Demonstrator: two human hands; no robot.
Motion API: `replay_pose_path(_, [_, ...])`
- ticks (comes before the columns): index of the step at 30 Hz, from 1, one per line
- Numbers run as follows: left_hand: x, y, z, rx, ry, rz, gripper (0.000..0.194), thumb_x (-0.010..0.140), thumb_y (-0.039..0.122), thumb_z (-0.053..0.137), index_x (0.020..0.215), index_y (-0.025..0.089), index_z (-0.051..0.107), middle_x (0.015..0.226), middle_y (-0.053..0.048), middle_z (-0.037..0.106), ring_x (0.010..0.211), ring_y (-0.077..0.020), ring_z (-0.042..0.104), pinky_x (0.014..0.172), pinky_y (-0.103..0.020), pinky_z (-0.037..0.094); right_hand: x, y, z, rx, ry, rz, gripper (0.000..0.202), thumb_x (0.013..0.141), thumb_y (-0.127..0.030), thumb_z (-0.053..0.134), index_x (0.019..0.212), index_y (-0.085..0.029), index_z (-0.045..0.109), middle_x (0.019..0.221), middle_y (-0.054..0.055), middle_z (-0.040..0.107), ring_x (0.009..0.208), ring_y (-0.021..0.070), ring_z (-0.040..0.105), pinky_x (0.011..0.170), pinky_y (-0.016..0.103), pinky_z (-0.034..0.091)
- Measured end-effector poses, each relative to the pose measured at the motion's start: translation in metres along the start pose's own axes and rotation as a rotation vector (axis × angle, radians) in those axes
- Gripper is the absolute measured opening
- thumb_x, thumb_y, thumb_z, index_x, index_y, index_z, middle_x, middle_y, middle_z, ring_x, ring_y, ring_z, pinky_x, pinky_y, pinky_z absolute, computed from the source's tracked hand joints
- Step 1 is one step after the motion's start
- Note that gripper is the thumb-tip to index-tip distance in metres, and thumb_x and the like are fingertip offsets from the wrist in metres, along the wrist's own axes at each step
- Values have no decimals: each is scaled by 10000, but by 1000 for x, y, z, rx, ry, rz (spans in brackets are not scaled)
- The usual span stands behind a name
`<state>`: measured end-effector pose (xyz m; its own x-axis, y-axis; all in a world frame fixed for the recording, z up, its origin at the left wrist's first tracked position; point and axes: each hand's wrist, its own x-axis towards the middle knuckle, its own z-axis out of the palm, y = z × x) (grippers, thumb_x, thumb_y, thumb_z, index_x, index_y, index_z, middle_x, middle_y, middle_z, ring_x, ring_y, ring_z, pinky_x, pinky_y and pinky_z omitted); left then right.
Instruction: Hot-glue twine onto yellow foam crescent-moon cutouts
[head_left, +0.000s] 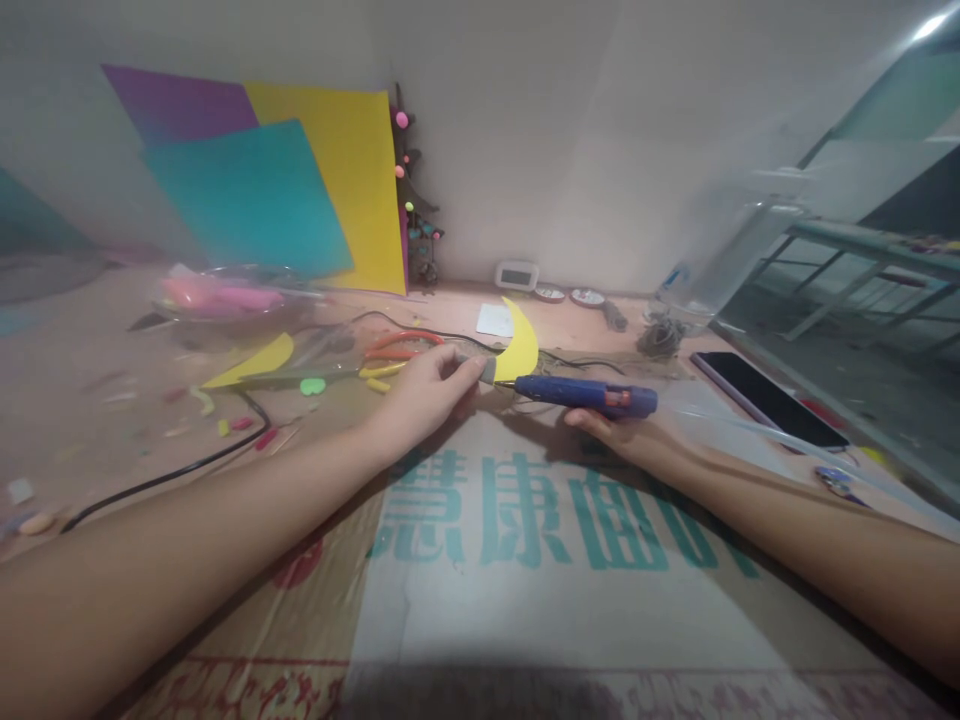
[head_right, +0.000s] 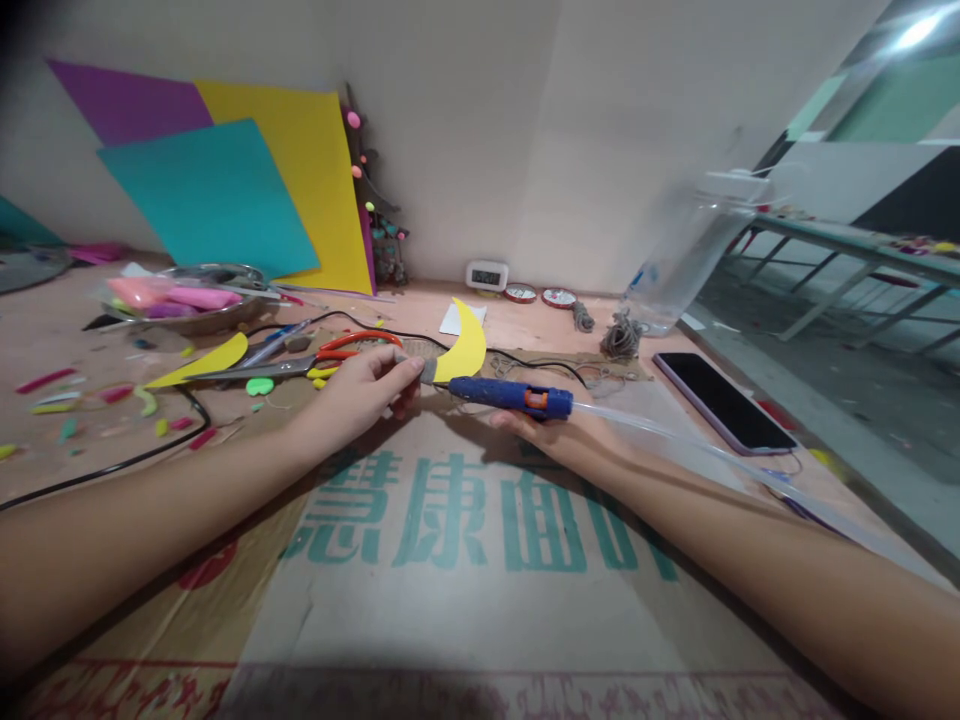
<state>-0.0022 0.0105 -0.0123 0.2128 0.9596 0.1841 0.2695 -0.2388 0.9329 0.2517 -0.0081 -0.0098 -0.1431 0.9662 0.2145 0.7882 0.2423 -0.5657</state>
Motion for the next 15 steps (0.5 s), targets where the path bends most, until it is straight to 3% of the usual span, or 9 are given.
replay_pose_path(4, [0, 0, 0, -3, 6, -6, 332, 871, 465, 513, 699, 181, 505, 575, 34, 543, 488, -98, 517, 481, -215, 396, 0, -1, 1, -11, 9, 57, 188, 682, -431, 673, 739, -260, 621, 759, 45, 659, 762, 284, 643, 689, 390, 524])
replay_pose_path(9, [1, 2, 1, 5, 7, -11, 336, 871, 458, 512, 684, 180, 499, 558, 36, 537, 480, -97, 518, 478, -213, 397, 1, 5, 3, -5, -3, 12, 194, 692, -451, 678, 753, -269, 648, 762, 36, 676, 772, 286, 649, 683, 380, 535])
replay_pose_path(15, [0, 2, 0, 19, 15, -5, 342, 870, 459, 515, 677, 178, 500, 555, 35, 546, 475, -94, 517, 470, -209, 385, -4, -10, -2, -5, -3, 0, 198, 707, -429, 666, 762, -244, 623, 761, 37, 681, 746, 259, 642, 654, 348, 538])
